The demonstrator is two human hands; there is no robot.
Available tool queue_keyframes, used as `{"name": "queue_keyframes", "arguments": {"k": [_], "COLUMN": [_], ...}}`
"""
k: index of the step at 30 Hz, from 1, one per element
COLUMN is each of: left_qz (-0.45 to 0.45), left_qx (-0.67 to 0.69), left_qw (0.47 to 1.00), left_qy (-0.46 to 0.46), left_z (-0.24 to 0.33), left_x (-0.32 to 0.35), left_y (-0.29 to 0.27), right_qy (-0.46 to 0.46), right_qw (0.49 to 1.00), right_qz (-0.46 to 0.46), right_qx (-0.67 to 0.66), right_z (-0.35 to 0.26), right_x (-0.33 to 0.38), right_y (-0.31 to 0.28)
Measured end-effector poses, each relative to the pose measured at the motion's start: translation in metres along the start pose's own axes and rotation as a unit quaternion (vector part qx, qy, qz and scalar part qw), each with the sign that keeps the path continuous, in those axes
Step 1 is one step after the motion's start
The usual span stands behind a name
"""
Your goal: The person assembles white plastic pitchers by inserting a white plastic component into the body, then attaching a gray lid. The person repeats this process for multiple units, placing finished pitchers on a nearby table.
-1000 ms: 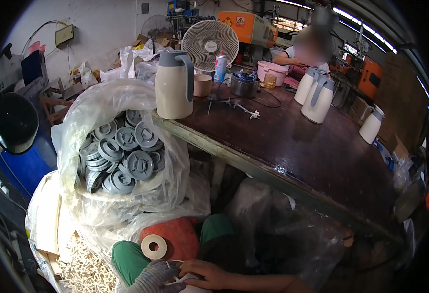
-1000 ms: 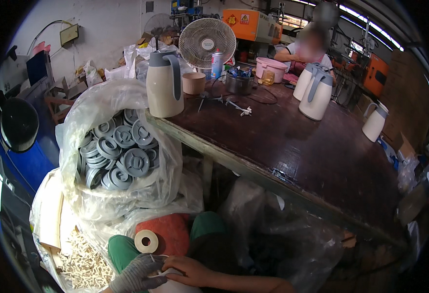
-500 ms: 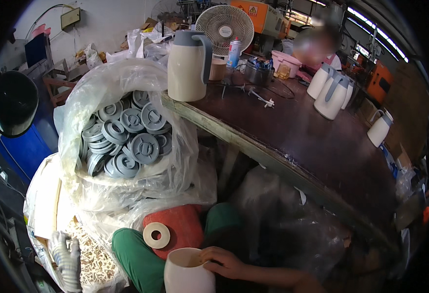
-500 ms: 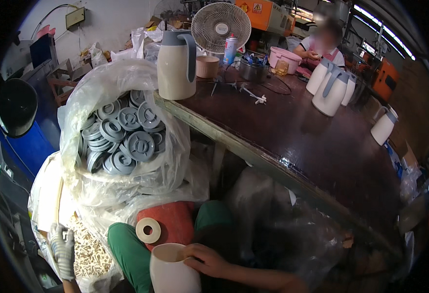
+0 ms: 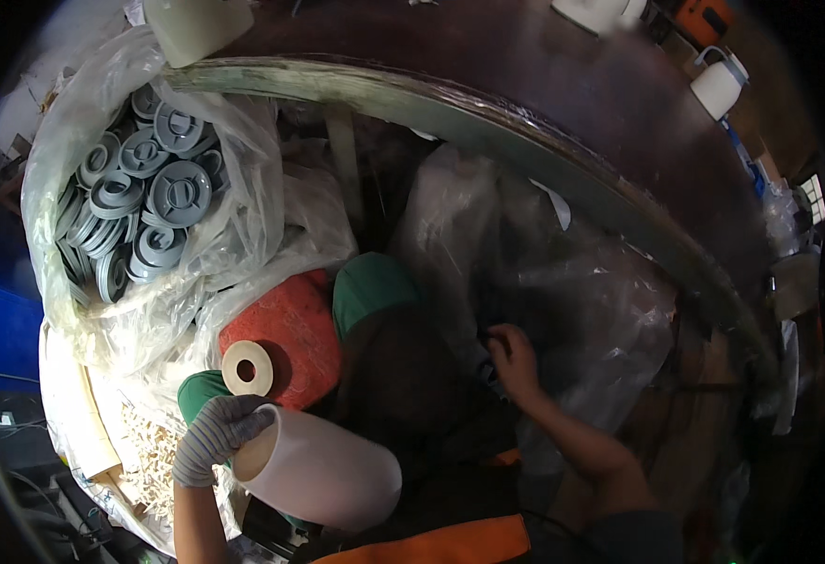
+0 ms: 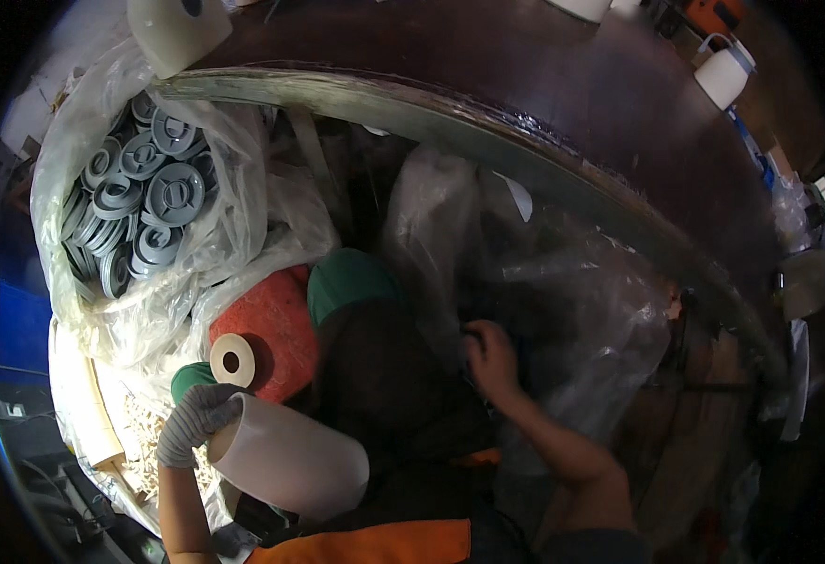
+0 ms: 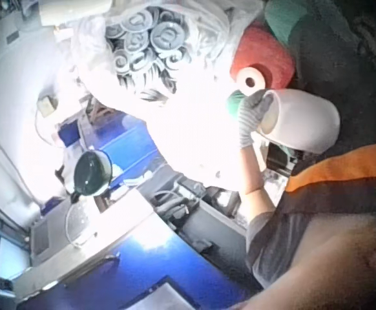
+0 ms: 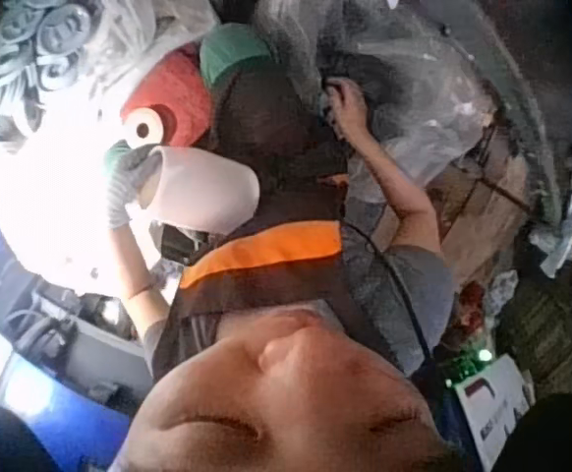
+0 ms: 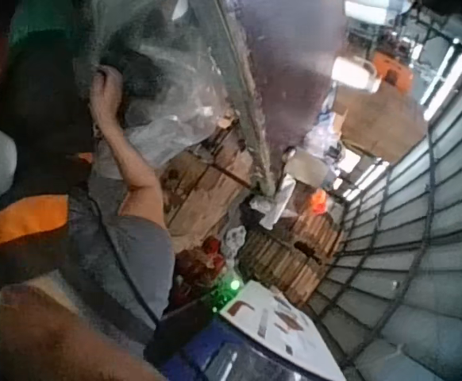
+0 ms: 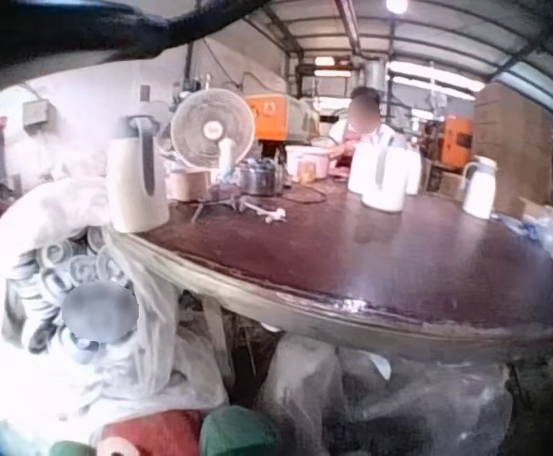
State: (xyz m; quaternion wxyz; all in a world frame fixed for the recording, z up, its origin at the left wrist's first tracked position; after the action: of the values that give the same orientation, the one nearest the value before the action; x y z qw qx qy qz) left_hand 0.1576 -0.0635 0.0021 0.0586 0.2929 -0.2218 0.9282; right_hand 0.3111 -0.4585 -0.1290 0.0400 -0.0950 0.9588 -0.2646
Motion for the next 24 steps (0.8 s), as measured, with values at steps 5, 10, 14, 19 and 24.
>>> {"name": "queue_keyframes", "arguments": {"k": [5,10,14,19,24], "left_qz": [-0.042,-0.013,-0.067,0.007,-0.081], "left_qx": [0.066,0.028,0.210,0.229,0.429], "left_qw": [0.997,0.999,0.975,0.973,0.896], "left_qy": [0.020,-0.041,-0.027,0.029,0.080], "left_z": [0.028,0.035,0.049,0.024,0.014], "left_x": [-0.032,-0.027,-0.049,-0.034,-0.063], "left_y": [0.021,0.018,0.042,0.028,0.051], "right_qy": [-0.013,0.244,0.286,0.245,0.079], "right_qw": [0.915,0.953,0.915,0.905,0.970], "right_qz": [-0.354,-0.079,-0.150,-0.138,0.028], "right_qx": [0.196,0.161,0.243,0.319,-0.226], "right_z": [0.303,0.223,0.330,0.131,-0.064], "right_x": [0.135,0.033,0.037,-0.022,-0.027], "right_y": [0.053,0.044,0.038,0.003,-0.071]}}
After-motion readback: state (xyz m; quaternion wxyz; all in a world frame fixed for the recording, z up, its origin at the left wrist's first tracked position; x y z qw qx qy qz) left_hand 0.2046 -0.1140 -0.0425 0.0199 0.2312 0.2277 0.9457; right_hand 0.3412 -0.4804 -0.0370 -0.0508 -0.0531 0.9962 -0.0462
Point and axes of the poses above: each hand's wrist, its own x-axis away from the middle knuckle, its own y-axis out of the palm, z = x × y, the point moved 7 cm from there along -x, towards the middle knuckle, and after that the axes turned 7 degrees about -x, right-handed, at the moved point
